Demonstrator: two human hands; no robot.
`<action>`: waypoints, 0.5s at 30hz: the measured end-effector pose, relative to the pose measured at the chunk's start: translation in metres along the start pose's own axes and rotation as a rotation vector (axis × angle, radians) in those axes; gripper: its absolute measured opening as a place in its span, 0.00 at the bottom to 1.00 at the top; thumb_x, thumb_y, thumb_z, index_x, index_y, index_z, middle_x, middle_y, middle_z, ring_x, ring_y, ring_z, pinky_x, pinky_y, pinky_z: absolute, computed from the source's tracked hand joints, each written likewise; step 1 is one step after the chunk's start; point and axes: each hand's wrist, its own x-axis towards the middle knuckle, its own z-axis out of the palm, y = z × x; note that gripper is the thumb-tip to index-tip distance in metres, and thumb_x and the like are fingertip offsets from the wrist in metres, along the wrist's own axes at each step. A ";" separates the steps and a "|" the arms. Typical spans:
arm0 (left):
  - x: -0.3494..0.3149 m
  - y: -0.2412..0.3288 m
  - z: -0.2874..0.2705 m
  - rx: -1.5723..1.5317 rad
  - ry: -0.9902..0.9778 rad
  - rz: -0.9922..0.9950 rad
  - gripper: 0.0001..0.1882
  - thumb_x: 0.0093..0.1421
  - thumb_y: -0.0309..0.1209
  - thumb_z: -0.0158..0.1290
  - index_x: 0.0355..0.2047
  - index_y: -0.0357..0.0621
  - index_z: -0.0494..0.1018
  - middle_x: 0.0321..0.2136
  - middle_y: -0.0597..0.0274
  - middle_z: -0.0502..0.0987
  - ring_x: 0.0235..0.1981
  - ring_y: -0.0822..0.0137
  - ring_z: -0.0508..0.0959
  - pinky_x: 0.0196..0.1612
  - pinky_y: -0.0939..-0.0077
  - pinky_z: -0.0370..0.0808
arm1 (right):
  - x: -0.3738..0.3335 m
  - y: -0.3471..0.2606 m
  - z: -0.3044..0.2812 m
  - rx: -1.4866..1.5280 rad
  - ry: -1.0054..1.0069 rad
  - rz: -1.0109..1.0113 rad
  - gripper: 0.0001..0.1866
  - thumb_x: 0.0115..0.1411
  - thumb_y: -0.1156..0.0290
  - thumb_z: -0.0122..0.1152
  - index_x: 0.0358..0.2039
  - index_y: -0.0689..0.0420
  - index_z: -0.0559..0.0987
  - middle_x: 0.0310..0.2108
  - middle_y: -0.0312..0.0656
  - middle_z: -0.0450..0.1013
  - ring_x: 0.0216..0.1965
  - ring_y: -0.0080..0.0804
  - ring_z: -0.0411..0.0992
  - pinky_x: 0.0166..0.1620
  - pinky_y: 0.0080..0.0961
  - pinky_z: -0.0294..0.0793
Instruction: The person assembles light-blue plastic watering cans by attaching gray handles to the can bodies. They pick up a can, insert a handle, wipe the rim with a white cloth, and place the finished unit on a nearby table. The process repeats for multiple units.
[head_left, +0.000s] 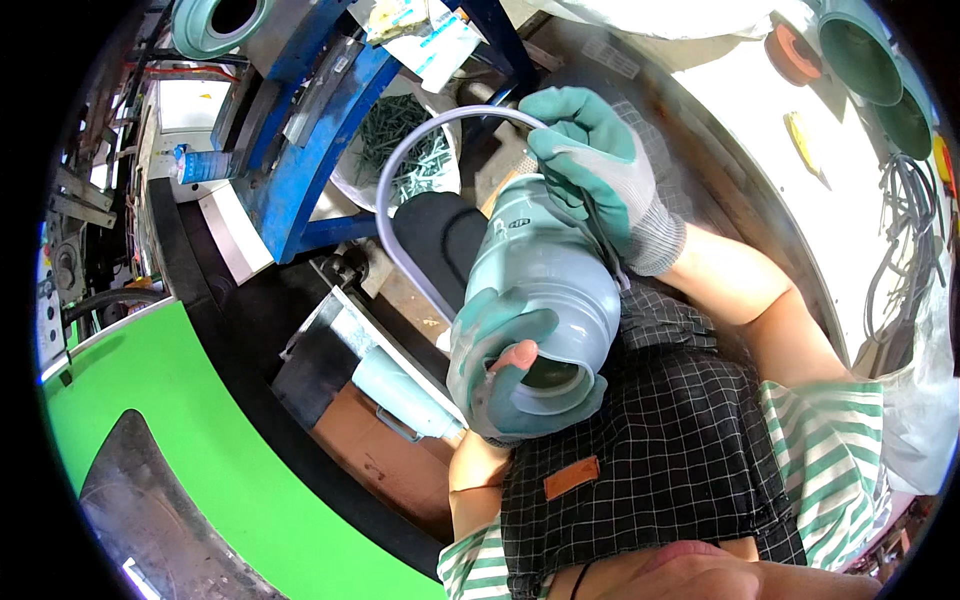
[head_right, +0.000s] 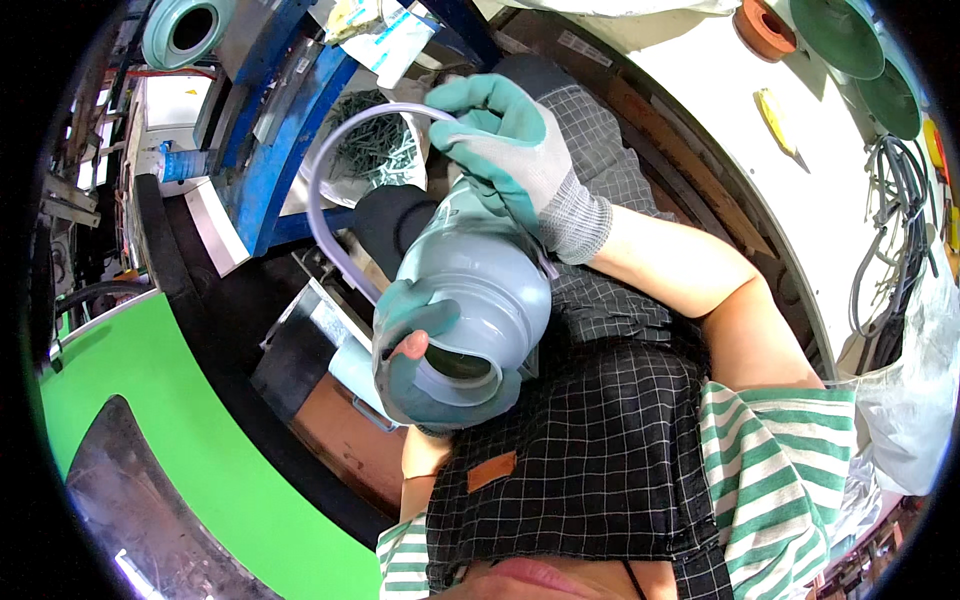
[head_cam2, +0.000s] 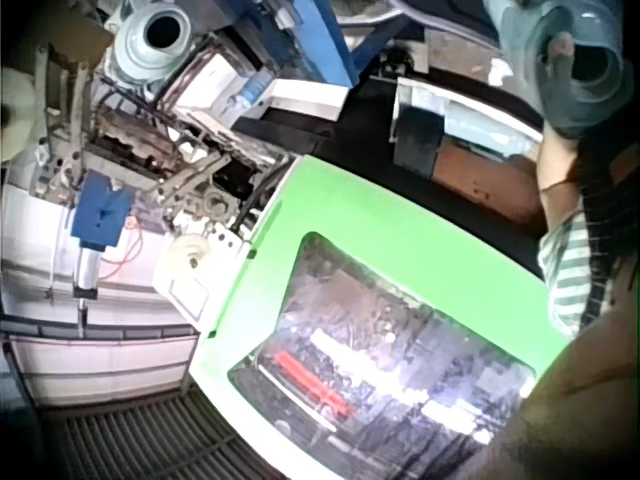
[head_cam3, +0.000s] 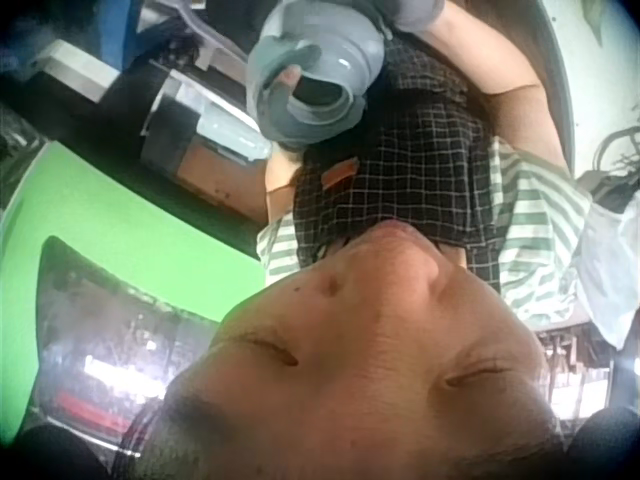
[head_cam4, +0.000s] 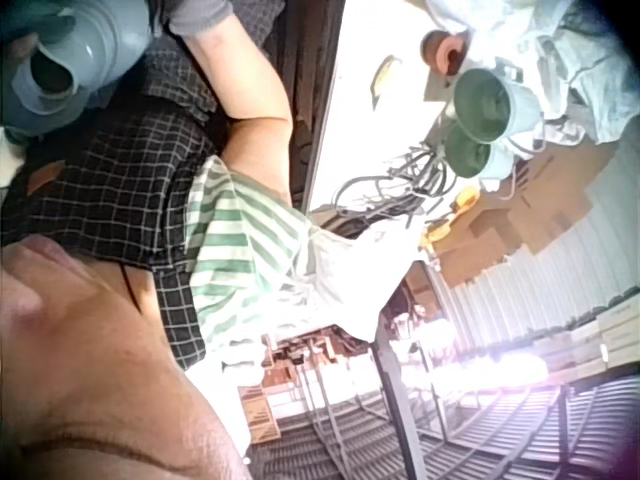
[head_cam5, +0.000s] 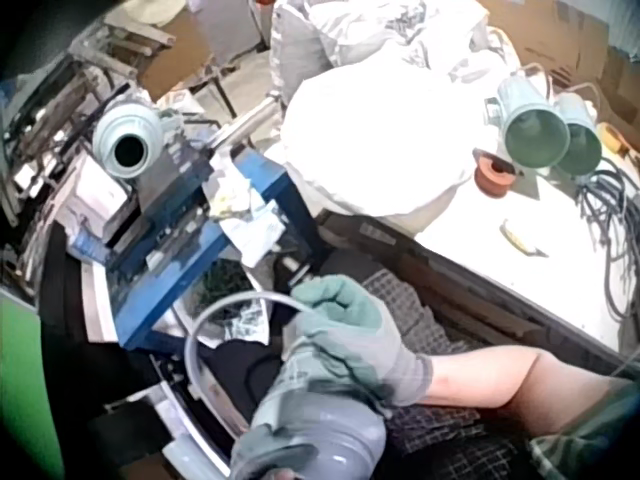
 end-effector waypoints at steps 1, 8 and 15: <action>0.001 0.001 -0.001 -0.008 -0.005 0.001 0.26 0.63 0.44 0.63 0.57 0.47 0.77 0.47 0.60 0.84 0.52 0.56 0.80 0.60 0.58 0.75 | -0.003 0.002 0.001 -0.021 -0.002 -0.093 0.24 0.57 0.78 0.70 0.55 0.63 0.77 0.42 0.40 0.79 0.38 0.20 0.76 0.43 0.22 0.80; 0.000 0.017 -0.003 -0.906 0.238 -0.876 0.37 0.56 0.51 0.68 0.63 0.52 0.73 0.48 0.60 0.83 0.51 0.55 0.80 0.60 0.58 0.76 | -0.009 0.000 0.016 -0.206 -0.650 -0.835 0.20 0.56 0.73 0.75 0.47 0.63 0.78 0.37 0.46 0.82 0.34 0.28 0.83 0.35 0.23 0.84; 0.009 -0.014 -0.008 0.290 0.009 0.315 0.35 0.54 0.43 0.68 0.60 0.44 0.73 0.50 0.53 0.82 0.54 0.55 0.79 0.61 0.55 0.75 | 0.021 0.039 -0.006 0.139 0.171 0.025 0.13 0.66 0.74 0.68 0.50 0.59 0.79 0.30 0.31 0.78 0.19 0.10 0.68 0.20 0.12 0.65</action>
